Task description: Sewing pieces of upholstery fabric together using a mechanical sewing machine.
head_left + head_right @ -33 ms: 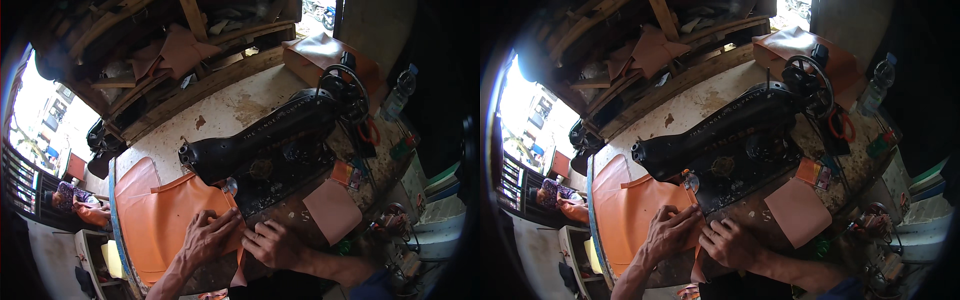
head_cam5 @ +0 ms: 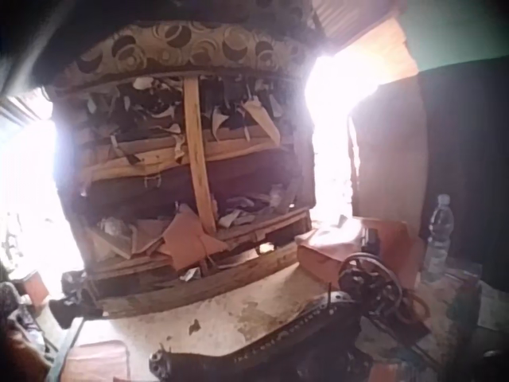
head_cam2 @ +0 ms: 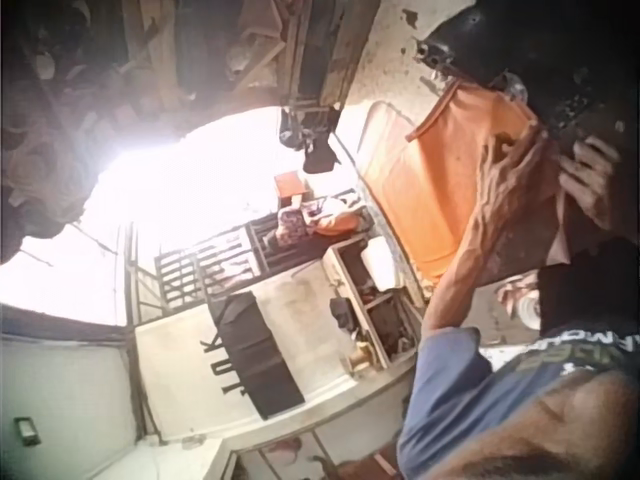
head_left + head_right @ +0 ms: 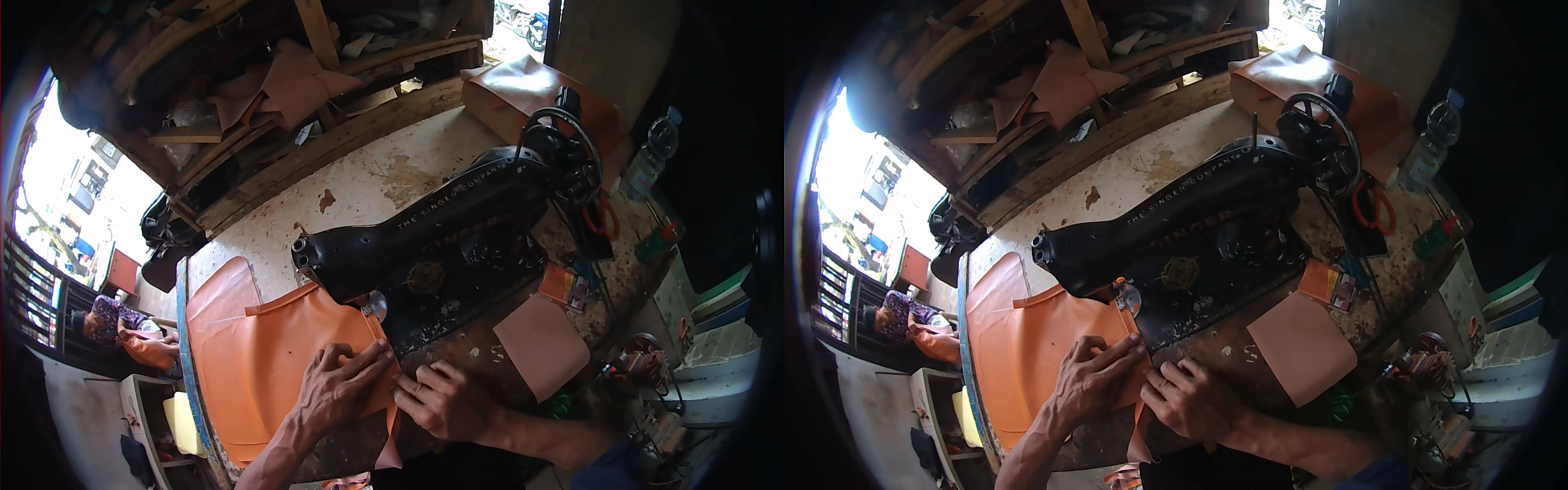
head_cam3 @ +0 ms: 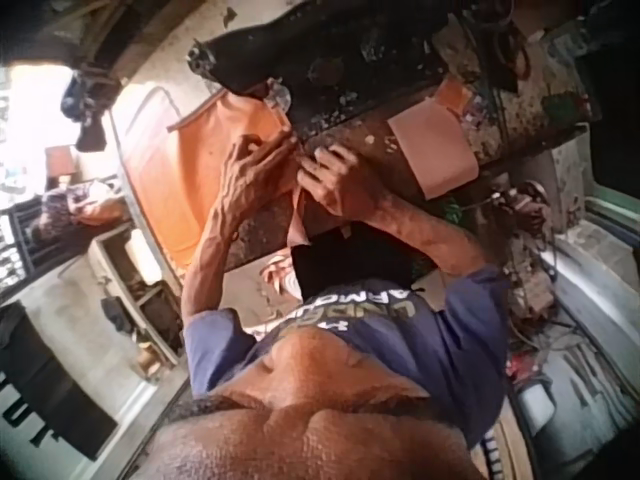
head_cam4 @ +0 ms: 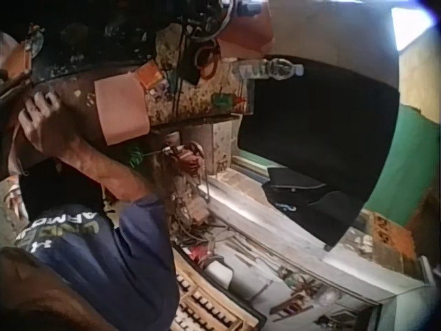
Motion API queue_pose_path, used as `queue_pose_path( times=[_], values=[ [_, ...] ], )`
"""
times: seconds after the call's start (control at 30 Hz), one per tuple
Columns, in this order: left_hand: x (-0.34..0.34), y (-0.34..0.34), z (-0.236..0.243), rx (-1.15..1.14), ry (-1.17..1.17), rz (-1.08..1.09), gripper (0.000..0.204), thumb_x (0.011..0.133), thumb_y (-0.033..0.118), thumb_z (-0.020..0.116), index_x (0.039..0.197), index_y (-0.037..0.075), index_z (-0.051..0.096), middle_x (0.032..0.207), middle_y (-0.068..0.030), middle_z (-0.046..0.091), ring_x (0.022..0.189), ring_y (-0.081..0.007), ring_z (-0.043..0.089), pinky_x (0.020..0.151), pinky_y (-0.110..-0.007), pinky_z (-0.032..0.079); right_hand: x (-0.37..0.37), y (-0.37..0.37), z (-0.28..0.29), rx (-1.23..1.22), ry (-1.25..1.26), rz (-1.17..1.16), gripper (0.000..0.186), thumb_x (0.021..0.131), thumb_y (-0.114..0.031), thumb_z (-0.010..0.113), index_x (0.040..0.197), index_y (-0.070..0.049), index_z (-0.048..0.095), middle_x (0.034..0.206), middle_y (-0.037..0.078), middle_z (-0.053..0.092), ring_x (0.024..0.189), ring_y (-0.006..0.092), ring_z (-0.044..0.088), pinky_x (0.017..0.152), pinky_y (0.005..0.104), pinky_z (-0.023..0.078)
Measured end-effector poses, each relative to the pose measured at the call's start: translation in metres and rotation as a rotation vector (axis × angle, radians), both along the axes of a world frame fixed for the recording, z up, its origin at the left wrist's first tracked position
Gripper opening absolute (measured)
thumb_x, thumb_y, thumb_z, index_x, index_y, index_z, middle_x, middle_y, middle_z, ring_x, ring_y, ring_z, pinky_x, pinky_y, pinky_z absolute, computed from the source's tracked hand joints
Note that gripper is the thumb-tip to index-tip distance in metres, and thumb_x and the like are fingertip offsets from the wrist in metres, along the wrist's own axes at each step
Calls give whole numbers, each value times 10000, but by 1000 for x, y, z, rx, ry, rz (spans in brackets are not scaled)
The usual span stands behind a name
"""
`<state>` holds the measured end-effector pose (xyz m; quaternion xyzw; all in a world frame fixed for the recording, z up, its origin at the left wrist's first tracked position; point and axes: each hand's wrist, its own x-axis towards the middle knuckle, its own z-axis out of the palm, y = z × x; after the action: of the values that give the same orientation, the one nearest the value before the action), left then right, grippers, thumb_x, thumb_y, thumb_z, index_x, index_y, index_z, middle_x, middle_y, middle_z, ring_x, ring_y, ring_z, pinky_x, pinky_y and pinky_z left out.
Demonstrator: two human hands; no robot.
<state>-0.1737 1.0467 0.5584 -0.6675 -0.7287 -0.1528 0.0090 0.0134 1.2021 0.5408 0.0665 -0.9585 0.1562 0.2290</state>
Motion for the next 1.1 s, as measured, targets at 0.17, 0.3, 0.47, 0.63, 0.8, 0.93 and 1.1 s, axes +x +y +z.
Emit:
queue_pose_path(
  times=[0.17,0.3,0.47,0.63,0.8,0.93,1.1],
  values=[
    [0,-3,2,-81,-40,10,601,795,120,829,1381,193,718,1499,8,663,1065,-302,624,954,-393,519,1,0,1,24,-18,1,283,882,-185,676,1098,-37,784,1157,105,775,904,200,667,794,372,539],
    [-2,-3,1,-70,-22,20,603,806,123,824,1392,206,710,1494,20,665,1098,-309,613,965,-398,498,0,0,0,-7,-50,-19,303,904,-212,660,1131,-45,773,1234,141,765,947,239,677,839,418,533],
    [-10,-2,0,-100,-5,23,589,844,139,792,1419,219,690,1516,32,650,1107,-319,611,980,-409,475,-3,-2,1,-26,-87,-50,308,924,-215,631,1147,-48,762,1270,171,752,996,267,689,857,434,524],
    [-18,1,-2,-112,13,27,576,869,143,760,1434,219,677,1543,50,630,1116,-330,609,996,-420,460,-11,-1,1,9,-77,-93,272,889,-200,668,1110,-73,764,1291,122,756,950,236,682,832,412,523],
    [-29,4,-7,-93,15,11,563,890,155,753,1438,256,673,1516,-42,607,1148,-340,596,993,-438,459,-18,2,0,19,-73,-105,247,873,-184,686,1089,-92,765,1300,78,757,918,215,672,792,393,523],
    [-41,6,-12,-48,54,-18,548,918,229,731,1456,287,649,1408,-150,580,1187,-344,586,972,-481,443,-24,7,-1,3,-85,-101,236,877,-177,697,1089,-103,770,1284,46,765,872,201,661,753,378,516],
    [-49,8,-17,-29,67,7,583,903,219,738,1469,314,640,1359,-158,584,1185,-343,590,962,-483,437,-35,12,-3,46,-39,-124,237,869,-196,744,1094,-136,787,1288,2,773,787,177,631,706,347,497]
  ],
)
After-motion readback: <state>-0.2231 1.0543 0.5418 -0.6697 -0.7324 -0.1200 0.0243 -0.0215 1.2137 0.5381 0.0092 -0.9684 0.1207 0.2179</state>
